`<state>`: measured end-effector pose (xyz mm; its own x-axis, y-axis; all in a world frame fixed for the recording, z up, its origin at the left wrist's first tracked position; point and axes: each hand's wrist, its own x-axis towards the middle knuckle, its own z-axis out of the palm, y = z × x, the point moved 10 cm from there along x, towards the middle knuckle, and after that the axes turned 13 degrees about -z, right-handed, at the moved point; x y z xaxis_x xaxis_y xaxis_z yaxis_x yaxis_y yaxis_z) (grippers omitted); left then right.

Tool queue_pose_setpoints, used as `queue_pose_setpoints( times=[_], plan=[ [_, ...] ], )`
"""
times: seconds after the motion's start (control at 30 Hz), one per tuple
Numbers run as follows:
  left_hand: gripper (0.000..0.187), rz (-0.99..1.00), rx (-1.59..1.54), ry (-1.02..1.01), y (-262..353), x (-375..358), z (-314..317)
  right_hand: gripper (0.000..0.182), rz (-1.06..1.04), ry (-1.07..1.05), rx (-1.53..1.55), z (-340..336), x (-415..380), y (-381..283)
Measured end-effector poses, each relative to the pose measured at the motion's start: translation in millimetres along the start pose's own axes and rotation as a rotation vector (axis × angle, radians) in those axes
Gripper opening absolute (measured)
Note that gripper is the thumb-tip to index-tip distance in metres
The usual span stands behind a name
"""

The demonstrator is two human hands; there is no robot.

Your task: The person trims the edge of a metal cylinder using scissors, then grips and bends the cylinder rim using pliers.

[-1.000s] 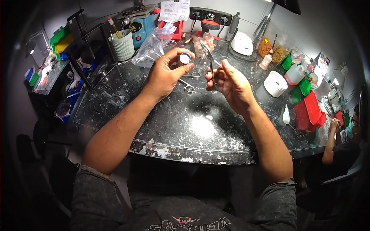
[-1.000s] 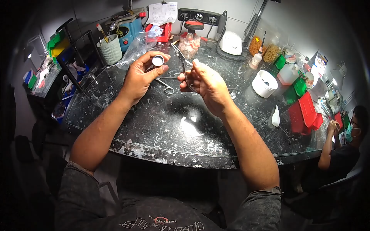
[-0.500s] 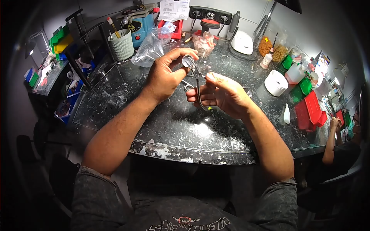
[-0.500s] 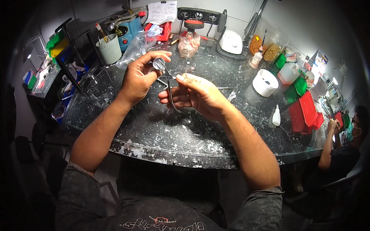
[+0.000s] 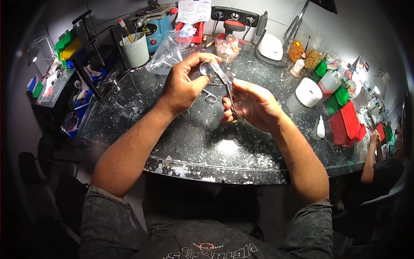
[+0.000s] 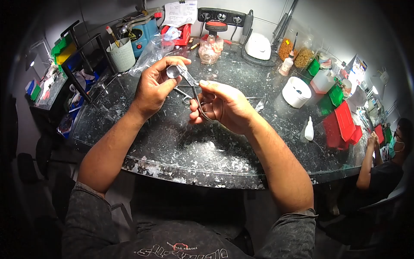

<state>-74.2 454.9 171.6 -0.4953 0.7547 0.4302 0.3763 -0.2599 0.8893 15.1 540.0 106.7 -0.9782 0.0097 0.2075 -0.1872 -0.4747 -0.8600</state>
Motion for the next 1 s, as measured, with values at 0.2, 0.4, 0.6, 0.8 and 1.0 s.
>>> queue_pose_setpoints(
  times=[0.2,0.4,0.6,0.8,1.0],
  plan=[
    [0.025,-0.028,-0.027,-0.003,1,-1,1,0.030,-0.014,0.042,-0.014,0,-1,0],
    [0.024,-0.016,-0.021,0.014,1,0,-2,0.029,0.009,0.052,-0.005,2,1,0],
    [0.026,-0.044,0.030,0.039,-4,1,-5,0.029,-0.104,0.131,-0.245,-2,2,-9],
    [0.027,-0.023,0.065,0.037,-1,0,-3,0.031,-0.092,0.124,-0.219,-5,0,-11],
    [0.026,-0.021,0.065,0.024,-1,0,-2,0.031,-0.083,0.111,-0.263,-6,2,-10]
  ],
)
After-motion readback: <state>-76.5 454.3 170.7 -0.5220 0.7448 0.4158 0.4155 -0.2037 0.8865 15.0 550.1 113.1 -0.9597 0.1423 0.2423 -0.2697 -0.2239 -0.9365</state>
